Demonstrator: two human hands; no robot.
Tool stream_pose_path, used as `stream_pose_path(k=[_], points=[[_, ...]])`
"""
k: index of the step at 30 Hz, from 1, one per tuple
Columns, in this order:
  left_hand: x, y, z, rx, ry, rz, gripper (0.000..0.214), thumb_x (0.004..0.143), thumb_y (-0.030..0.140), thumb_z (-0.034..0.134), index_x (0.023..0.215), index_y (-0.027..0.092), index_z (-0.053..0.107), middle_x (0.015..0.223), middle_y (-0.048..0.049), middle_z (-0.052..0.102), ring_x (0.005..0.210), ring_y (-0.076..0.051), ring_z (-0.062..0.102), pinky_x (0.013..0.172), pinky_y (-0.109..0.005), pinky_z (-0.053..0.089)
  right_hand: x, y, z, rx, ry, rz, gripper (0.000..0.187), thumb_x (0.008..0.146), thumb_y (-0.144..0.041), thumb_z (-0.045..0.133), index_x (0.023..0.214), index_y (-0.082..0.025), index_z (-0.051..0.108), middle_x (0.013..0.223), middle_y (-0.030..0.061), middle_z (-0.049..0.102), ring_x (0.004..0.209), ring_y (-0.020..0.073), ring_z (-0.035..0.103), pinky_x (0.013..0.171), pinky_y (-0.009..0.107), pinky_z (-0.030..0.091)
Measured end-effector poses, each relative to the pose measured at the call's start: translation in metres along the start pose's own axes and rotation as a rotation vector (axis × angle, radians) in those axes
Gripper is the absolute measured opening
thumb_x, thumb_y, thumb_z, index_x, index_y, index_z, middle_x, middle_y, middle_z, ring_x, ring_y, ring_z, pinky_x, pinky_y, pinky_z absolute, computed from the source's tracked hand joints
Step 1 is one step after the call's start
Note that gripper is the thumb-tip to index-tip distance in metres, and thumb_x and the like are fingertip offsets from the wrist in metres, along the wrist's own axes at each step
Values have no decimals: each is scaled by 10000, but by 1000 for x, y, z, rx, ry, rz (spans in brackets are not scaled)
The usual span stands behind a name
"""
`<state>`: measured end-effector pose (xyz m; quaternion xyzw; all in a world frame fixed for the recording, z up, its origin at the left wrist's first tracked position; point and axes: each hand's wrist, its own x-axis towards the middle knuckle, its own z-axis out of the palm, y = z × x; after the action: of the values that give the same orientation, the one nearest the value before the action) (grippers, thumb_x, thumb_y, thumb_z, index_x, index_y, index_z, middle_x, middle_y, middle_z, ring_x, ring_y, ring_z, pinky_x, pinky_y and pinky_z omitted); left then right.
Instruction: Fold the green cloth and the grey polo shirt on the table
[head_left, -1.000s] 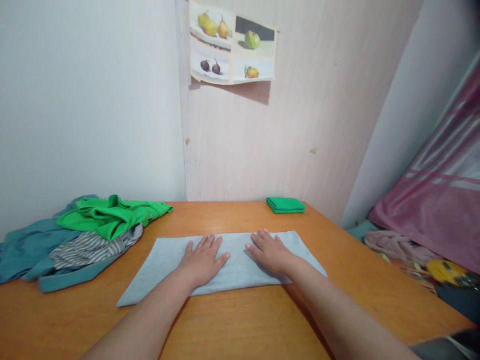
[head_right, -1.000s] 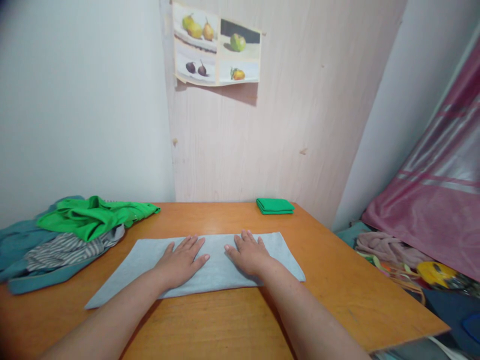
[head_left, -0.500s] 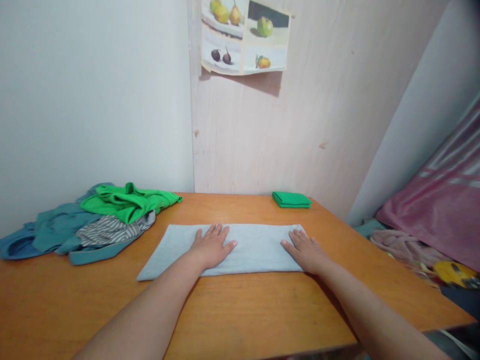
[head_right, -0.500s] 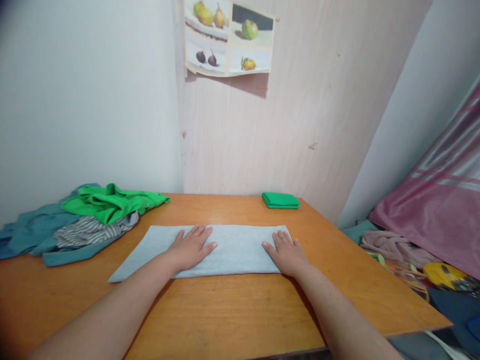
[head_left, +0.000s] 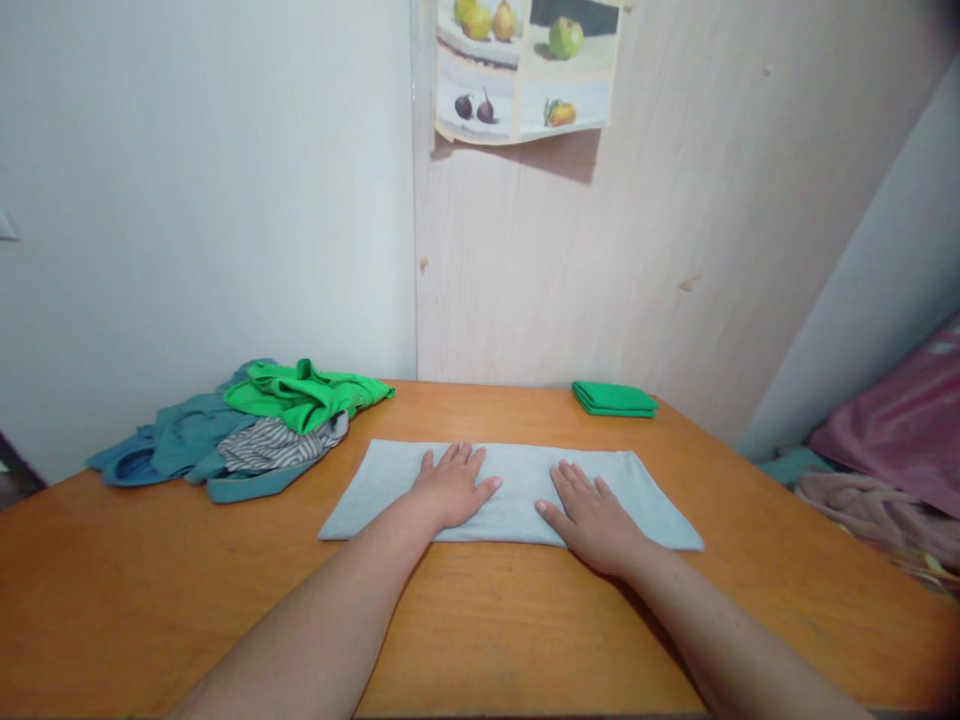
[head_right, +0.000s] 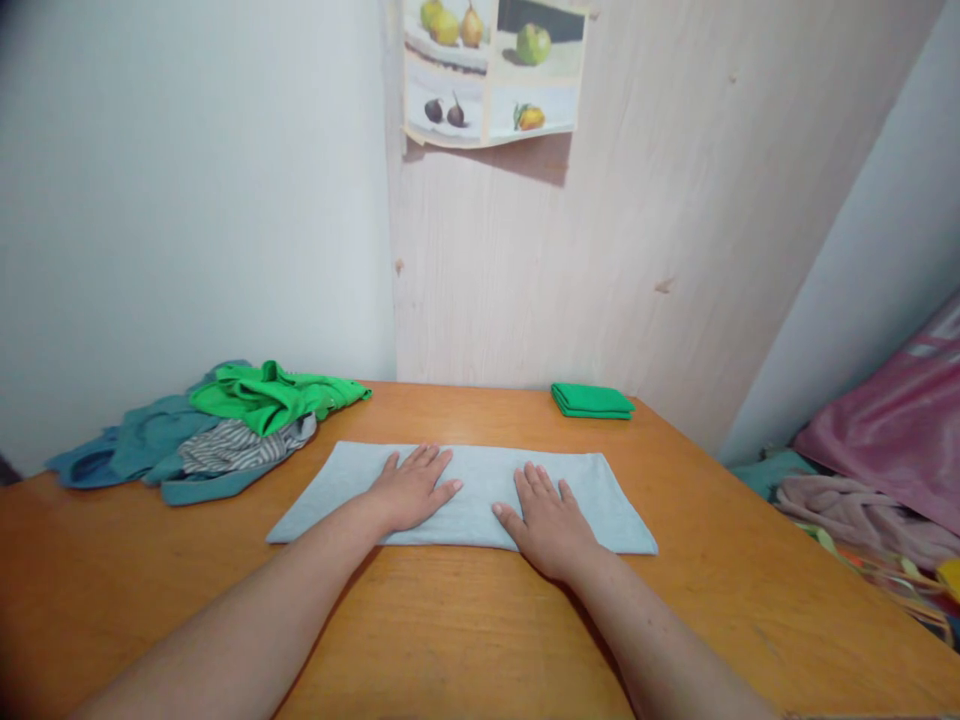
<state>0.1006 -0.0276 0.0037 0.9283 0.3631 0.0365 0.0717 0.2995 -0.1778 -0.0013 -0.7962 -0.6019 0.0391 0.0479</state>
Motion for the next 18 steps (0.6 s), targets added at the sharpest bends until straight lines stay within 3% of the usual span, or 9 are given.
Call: stream_pose_path(k=[11,15,18], points=[[-5,4,-1,12,50,19,777,941,702,174,1538,217,283,1627,-122,214,1501,-322,139,1164,-596,129,-2,1,12,-76,36,1,852,942,-695,135,1571,-125,213,1637,108,144,1512,267,118,1208,520,94],[-13,16,-7,-10,64,5,801,936,713,127,1542,214,284,1630,-117,205,1506,-319,118,1172,-598,108,-1,3,17,-104,51,-1,837,944,-683,147,1566,-128,235,1632,103,167,1511,265,126,1204,527,120],[-21,29,-6,-53,9,5,875,906,754,65,1561,201,240,1636,-126,167,1510,-326,81,1168,-614,95,-1,7,21,-141,65,-37,809,956,-644,147,1561,-117,248,1629,119,174,1506,283,144,1194,546,150]])
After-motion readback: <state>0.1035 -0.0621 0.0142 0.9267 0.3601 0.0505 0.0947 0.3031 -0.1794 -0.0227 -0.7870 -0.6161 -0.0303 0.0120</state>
